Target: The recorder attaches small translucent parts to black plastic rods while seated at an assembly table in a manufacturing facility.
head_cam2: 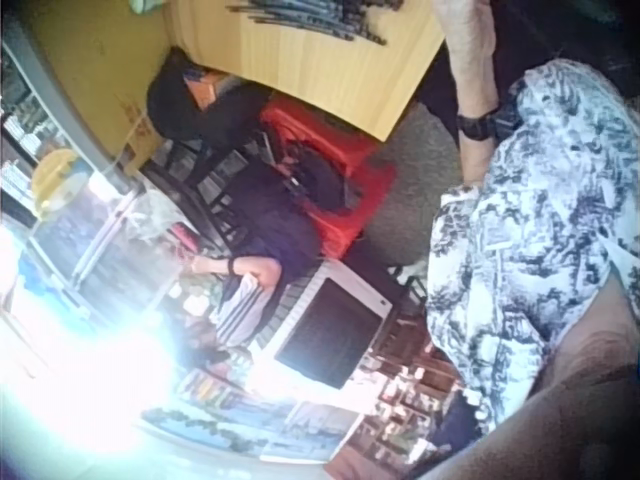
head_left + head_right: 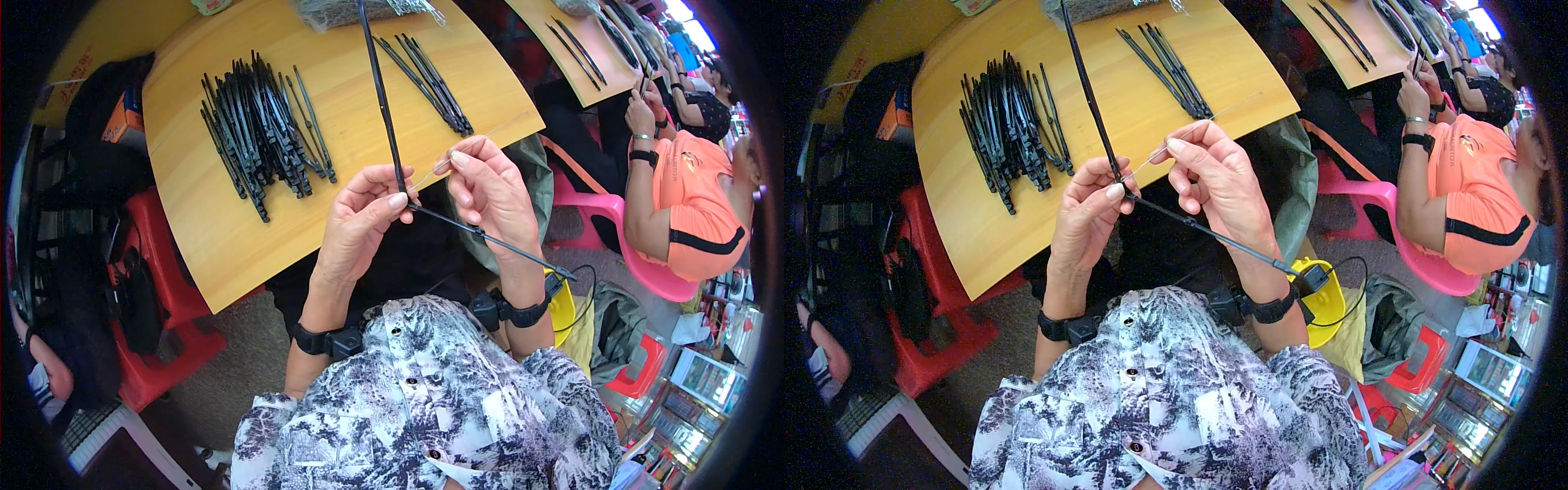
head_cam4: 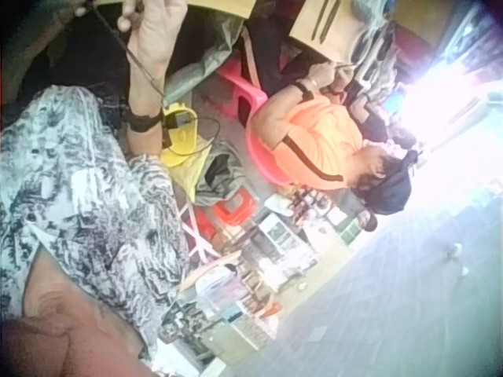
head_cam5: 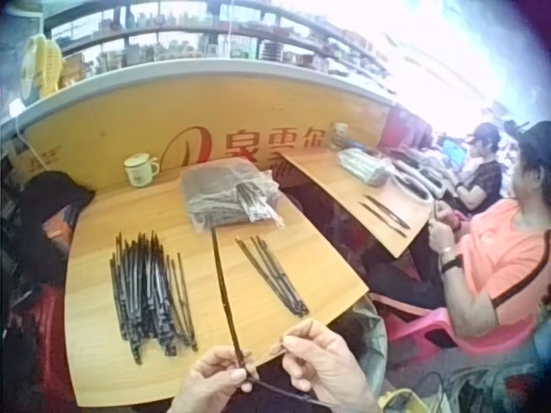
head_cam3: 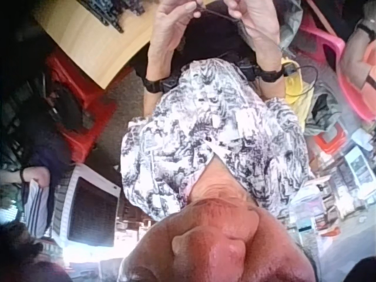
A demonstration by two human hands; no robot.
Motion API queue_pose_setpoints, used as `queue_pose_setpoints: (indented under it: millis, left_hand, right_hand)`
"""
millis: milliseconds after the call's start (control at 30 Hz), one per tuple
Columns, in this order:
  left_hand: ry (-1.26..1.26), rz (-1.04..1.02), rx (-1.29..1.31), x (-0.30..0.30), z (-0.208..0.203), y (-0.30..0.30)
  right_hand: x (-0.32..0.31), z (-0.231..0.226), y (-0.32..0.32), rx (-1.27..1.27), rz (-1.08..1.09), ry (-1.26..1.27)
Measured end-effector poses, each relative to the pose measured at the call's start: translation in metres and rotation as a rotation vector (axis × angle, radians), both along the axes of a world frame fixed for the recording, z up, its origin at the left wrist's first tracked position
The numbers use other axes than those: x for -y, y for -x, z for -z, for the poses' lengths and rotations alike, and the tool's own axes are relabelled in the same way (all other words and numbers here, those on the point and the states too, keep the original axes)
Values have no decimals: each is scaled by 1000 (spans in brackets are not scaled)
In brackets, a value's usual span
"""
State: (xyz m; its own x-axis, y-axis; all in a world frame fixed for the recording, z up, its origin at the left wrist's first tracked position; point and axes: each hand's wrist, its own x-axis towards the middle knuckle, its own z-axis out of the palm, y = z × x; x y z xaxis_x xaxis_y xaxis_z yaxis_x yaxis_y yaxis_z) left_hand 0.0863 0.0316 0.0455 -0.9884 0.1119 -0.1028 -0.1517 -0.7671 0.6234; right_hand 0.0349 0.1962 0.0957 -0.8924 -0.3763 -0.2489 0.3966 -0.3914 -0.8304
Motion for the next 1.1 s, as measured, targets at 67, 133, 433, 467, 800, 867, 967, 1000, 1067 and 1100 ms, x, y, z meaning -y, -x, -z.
queue_pose_setpoints:
  millis: [67,133,433,467,800,867,967,1000,1067,1100]
  left_hand:
    - [-3,-5,-10,0,1,0]
    - [46,12,8,-1,2,0]
    - [51,37,-19,-4,2,-1]
    - [36,30,-42,-5,1,-2]
    - [-161,108,-44,-9,8,-1]
    - [-238,138,-52,-10,10,0]
    - [-300,131,-21,-10,11,-1]
    - [-263,106,-49,-11,11,-2]
    - [-228,81,-60,-11,10,-1]
    - [-205,47,-76,-11,10,-2]
  right_hand:
    - [1,-1,1,-6,-8,-8]
    - [1,0,1,14,-3,-23]
    - [-4,6,3,84,-35,-29]
    - [-4,7,4,73,-51,-8]
    - [-1,8,-3,74,-9,42]
    - [1,7,-4,137,-26,84]
    - [2,5,-10,58,21,18]
    - [1,4,-14,-22,56,-22]
    - [-1,5,-13,-86,95,-62]
    - [-2,5,-11,-32,83,-23]
